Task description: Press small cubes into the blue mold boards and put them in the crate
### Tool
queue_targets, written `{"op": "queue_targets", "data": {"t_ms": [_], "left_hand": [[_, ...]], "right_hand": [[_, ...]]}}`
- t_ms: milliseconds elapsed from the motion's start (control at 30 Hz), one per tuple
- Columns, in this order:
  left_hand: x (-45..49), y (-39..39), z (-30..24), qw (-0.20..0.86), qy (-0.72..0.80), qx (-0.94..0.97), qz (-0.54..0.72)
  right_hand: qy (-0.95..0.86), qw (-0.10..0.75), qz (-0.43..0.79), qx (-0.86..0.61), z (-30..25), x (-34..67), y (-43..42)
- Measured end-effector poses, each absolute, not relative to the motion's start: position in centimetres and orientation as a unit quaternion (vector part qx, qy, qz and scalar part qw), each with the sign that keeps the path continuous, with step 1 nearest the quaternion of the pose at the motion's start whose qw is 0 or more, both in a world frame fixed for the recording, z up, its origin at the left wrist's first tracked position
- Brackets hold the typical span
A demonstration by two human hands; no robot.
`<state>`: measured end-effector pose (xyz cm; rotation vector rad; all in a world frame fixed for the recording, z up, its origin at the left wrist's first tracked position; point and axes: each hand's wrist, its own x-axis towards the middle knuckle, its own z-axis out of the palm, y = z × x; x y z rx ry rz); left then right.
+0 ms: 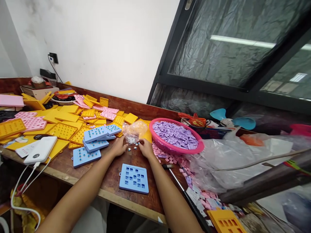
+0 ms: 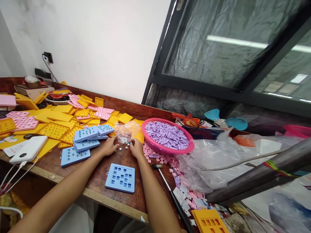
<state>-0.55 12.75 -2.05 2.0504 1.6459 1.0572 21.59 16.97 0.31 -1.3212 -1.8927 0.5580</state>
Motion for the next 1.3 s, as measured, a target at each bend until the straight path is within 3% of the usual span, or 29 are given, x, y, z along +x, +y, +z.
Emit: {"op": "queue_targets", "data": {"t_ms": [333, 733, 1033, 1300], "left_hand": [[-0.8, 12.8, -1.4, 0.141, 0.53, 0.745, 0.379], [-2.1, 11.5, 0.5, 0.183, 0.494, 0.803, 0.28], [-1.4, 10.6, 1.2, 0.232, 0.475, 0.801, 0.281], [-1.1, 9.7, 2.0, 0.331, 0.404, 0.787, 0.329]], "right_hand": [[-0.81, 0.288, 0.202, -0.469, 0.5, 21.4, 15.9], [-0.852, 0.231, 0.201, -0.425, 4.2, 23.3, 12.3], [-0.859, 0.282, 0.244, -0.35, 5.1, 25.7, 5.2], [-0.829, 0.249, 0.314, -0.39, 5.0, 24.2, 4.0]]}}
